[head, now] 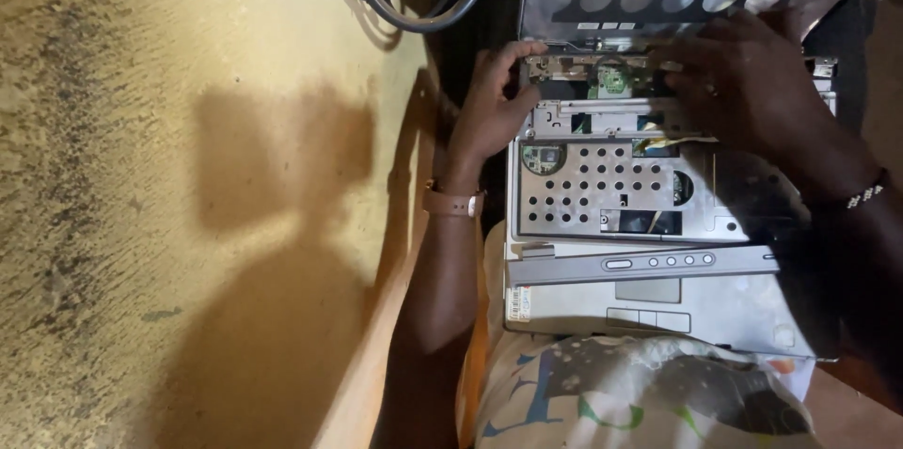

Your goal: Disassembling a laptop by removing the keyboard bezel and disconnecting internal ribbon cables to access the motherboard.

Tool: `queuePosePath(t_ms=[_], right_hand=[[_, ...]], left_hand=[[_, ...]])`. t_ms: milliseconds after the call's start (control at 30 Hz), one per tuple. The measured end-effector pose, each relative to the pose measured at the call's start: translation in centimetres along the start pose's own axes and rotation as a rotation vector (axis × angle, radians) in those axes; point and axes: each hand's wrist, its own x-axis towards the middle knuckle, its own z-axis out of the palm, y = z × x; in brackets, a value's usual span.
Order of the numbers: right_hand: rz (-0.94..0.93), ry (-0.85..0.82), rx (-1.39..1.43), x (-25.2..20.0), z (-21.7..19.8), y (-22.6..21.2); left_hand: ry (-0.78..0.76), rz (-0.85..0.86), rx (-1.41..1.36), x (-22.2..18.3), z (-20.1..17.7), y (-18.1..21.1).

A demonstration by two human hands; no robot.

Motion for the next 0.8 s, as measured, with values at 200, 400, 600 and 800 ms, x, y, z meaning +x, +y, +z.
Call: queuePosePath(t_ms=[200,400,600,800], right_hand=[[0.051,0.008,0.02,-0.5,0.1,0.4],[0.073,0.046,-0.05,-1.0,0.4,0.5],[0.108,0.047,0.137,-1.0,-0.6,-0.5],[0.139,0.052,0.317,0.0,-3.0,-2.6]], left_hand=[[0.283,0.232,0.422,-0.1,0.8,4.6],[0.34,0.199,0.547,0.6,2.8,2.9],[0.354,0.201,0.545,0.0,3.0,4.1],[0.217,0.175,0.536,0.8,3.7,5.1]])
